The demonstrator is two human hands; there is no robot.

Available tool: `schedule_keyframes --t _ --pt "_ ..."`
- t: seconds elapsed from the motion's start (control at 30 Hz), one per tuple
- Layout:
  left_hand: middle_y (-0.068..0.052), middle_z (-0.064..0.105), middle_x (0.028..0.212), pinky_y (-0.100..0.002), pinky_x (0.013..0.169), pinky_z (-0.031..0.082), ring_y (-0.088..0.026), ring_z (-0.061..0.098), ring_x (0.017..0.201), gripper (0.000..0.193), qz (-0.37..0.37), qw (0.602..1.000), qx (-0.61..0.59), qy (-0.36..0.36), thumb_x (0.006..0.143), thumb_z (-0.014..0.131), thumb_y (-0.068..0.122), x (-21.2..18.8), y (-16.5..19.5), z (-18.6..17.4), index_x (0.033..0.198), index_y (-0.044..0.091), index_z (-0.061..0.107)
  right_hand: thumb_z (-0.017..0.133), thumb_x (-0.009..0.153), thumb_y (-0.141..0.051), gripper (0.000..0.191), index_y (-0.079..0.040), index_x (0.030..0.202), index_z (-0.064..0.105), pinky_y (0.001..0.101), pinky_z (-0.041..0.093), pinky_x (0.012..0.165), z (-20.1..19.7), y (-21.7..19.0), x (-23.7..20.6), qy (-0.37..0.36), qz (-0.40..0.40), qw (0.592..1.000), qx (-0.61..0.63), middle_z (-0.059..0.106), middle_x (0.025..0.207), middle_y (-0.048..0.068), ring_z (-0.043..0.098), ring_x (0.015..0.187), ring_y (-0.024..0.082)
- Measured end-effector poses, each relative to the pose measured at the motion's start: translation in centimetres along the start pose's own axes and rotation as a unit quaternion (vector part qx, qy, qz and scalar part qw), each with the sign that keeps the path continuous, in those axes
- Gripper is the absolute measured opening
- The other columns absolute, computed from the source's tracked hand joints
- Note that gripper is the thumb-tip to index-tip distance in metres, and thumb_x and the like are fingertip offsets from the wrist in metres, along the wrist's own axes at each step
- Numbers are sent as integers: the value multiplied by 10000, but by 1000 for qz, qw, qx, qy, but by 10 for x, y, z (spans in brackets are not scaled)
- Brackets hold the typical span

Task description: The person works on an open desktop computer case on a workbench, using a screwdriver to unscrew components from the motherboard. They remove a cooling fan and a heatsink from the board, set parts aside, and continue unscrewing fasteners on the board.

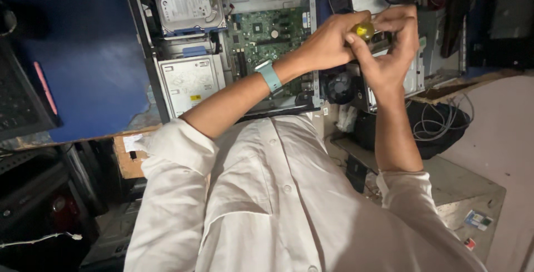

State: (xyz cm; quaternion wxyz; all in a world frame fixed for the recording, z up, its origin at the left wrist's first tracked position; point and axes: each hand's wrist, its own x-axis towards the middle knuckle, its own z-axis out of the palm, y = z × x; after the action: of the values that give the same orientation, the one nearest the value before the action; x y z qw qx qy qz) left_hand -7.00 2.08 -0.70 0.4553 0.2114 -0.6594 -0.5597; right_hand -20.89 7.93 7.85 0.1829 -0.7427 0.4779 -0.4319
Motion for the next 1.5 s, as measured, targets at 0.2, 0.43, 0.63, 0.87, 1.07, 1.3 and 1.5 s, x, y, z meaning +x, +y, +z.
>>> schedule_keyframes --t 0.2,0.43,0.63,0.87,1.07,1.3,1.5 --pt "-136 670 704 -367 624 519 -223 665 626 225 22 1000 -7 15 754 801 86 9 -20 6 862 -18 633 747 1041 3 216 35 1251 709 321 551 987 -15 -17 8 -82 1 997 13 672 1257 165 662 1146 259" --pt "-166 692 808 -381 654 540 -298 687 739 262 7 1000 21 4 772 756 92 17 -11 3 1004 -2 680 803 991 8 234 48 1207 724 317 550 950 -27 -16 12 -88 -4 996 -20 705 1230 152 683 1094 253" --pt "-154 657 1076 -452 881 514 -383 656 1048 380 35 981 135 137 833 756 159 5 15 26 1126 27 552 983 921 -67 400 -1 949 590 364 559 929 -8 10 11 11 -39 999 -23 615 1097 152 631 1079 285" --pt "-148 649 817 -439 704 537 -393 669 820 298 6 986 76 148 805 801 202 20 19 24 930 42 583 952 905 -94 338 27 1116 717 327 499 855 -11 3 16 -4 -3 999 -47 562 1103 151 594 1001 253" --pt "-139 655 755 -389 606 541 -337 703 676 177 18 983 12 183 770 737 143 28 9 28 884 52 635 728 915 -42 258 23 1162 697 395 511 1014 -21 -9 29 -47 37 998 37 650 1168 174 610 1146 292" --pt "-110 663 944 -436 842 504 -357 655 941 284 -25 977 107 184 778 726 115 22 6 28 1025 42 605 849 938 -88 344 7 1248 736 411 478 1168 -27 2 29 -74 46 996 28 626 1122 134 609 1126 241" --pt "-96 593 1202 -459 1027 445 -316 591 1158 408 -12 973 102 208 870 756 110 1 30 42 1226 62 563 954 846 -136 427 3 1021 590 427 533 1043 -5 17 34 1 -7 1000 6 566 1025 121 591 1010 224"
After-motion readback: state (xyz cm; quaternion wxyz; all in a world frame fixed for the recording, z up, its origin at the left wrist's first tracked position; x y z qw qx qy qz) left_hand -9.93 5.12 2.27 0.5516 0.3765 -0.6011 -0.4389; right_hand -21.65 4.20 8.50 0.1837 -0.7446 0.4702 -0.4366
